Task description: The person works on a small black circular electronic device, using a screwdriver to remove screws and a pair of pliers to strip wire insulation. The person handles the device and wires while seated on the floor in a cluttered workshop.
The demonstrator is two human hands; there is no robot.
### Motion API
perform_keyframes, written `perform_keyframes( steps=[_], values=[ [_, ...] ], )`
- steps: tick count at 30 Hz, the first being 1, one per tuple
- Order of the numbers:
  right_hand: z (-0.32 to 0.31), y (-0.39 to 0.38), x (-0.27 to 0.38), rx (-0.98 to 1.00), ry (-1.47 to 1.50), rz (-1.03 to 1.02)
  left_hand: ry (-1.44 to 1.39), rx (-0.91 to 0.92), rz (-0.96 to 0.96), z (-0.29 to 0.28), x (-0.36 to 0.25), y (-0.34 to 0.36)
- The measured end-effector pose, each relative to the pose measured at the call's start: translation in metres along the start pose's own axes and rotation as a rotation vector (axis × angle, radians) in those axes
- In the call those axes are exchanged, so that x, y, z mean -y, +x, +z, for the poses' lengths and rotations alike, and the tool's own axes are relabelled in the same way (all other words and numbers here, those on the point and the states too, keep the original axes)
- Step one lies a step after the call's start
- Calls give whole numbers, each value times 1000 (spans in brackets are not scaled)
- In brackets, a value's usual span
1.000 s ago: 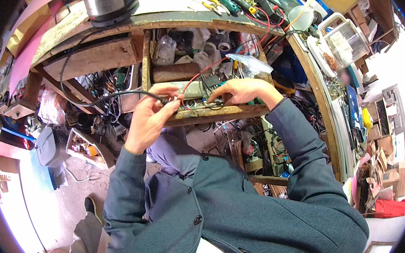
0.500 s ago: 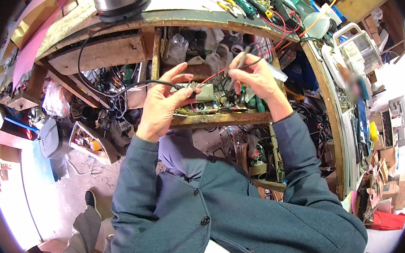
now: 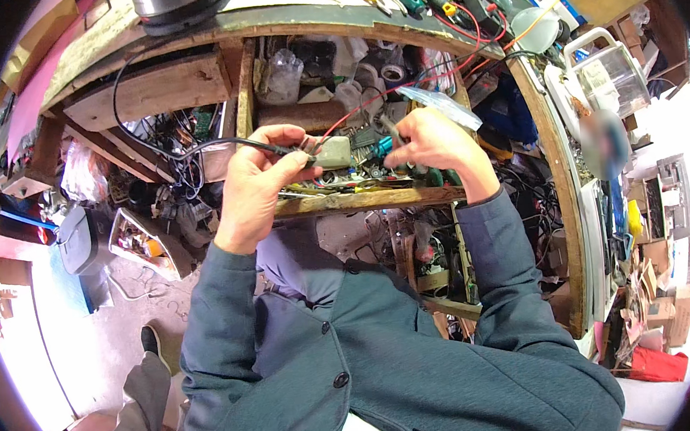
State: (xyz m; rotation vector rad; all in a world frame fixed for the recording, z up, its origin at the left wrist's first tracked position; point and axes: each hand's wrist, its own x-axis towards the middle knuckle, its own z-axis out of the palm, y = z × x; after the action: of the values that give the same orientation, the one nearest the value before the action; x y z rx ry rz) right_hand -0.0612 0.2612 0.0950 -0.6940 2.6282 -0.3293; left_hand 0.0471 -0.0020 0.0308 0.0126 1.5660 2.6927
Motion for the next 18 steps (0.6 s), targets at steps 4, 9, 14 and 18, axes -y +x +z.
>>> perform_keyframes(
  steps=[4,9,14,18],
  values=[
    [23,11,-12,239,-166,-194,-36,15,12,0,0,0],
    [33,16,-5,280,-450,-97,4,-9,43,1,2,4],
    [28,19,-19,362,-237,-257,52,-7,36,-1,3,5],
    [19,23,-21,408,-149,-297,93,-7,20,0,3,5]
  ],
)
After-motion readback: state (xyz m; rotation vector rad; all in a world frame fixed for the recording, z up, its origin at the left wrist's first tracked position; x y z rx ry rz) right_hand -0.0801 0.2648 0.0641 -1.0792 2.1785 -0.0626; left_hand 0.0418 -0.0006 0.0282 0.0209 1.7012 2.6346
